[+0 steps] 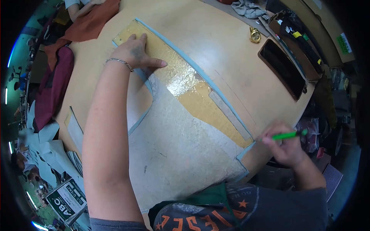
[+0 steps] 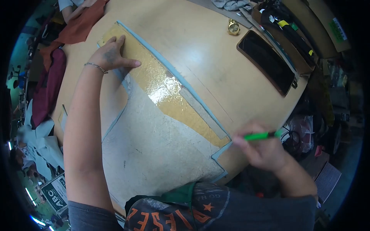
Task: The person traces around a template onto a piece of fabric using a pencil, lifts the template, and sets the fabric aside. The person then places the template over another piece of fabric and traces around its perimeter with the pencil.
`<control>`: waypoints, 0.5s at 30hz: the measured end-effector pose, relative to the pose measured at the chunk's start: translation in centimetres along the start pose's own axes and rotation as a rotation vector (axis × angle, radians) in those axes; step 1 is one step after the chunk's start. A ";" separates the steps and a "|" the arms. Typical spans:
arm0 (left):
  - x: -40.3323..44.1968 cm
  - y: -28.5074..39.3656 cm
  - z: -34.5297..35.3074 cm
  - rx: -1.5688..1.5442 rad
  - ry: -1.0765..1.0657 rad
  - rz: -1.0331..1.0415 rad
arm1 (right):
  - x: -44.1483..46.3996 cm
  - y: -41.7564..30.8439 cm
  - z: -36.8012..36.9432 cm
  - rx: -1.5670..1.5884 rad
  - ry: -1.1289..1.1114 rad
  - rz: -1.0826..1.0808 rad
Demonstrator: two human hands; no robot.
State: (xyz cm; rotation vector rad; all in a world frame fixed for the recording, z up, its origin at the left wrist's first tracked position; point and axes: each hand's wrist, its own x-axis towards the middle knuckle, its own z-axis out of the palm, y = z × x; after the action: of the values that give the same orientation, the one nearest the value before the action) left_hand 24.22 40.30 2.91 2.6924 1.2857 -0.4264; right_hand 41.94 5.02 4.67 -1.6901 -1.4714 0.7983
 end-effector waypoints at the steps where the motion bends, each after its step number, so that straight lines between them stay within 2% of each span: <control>1: 0.0 0.0 -0.1 -0.012 -0.021 0.011 | 2.1 -0.1 0.2 0.033 0.087 -0.017; 2: 0.0 0.0 -0.2 -0.022 -0.036 0.013 | 4.8 -0.3 0.5 0.069 0.171 -0.044; 4: -0.2 -0.2 -0.4 -0.029 -0.049 -0.001 | 12.0 1.0 3.0 0.341 0.188 -0.166; 5: -0.4 0.0 -0.4 -0.029 -0.048 -0.010 | 16.0 1.6 4.2 0.408 0.149 -0.118; 7: -0.5 0.1 -0.8 -0.024 -0.052 -0.026 | 24.3 2.9 7.7 0.486 0.246 -0.236; 11: -0.6 0.3 -0.8 0.000 -0.058 -0.028 | 34.8 1.8 11.7 0.165 0.393 -0.206; 15: -0.8 0.4 -1.3 -0.049 -0.134 -0.036 | 39.1 1.9 13.9 0.150 0.469 -0.283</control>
State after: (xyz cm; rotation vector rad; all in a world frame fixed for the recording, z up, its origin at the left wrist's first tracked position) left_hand 24.31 39.81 4.43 2.5559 1.2912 -0.5620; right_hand 37.01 45.43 -3.65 -1.3951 -1.2464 0.3197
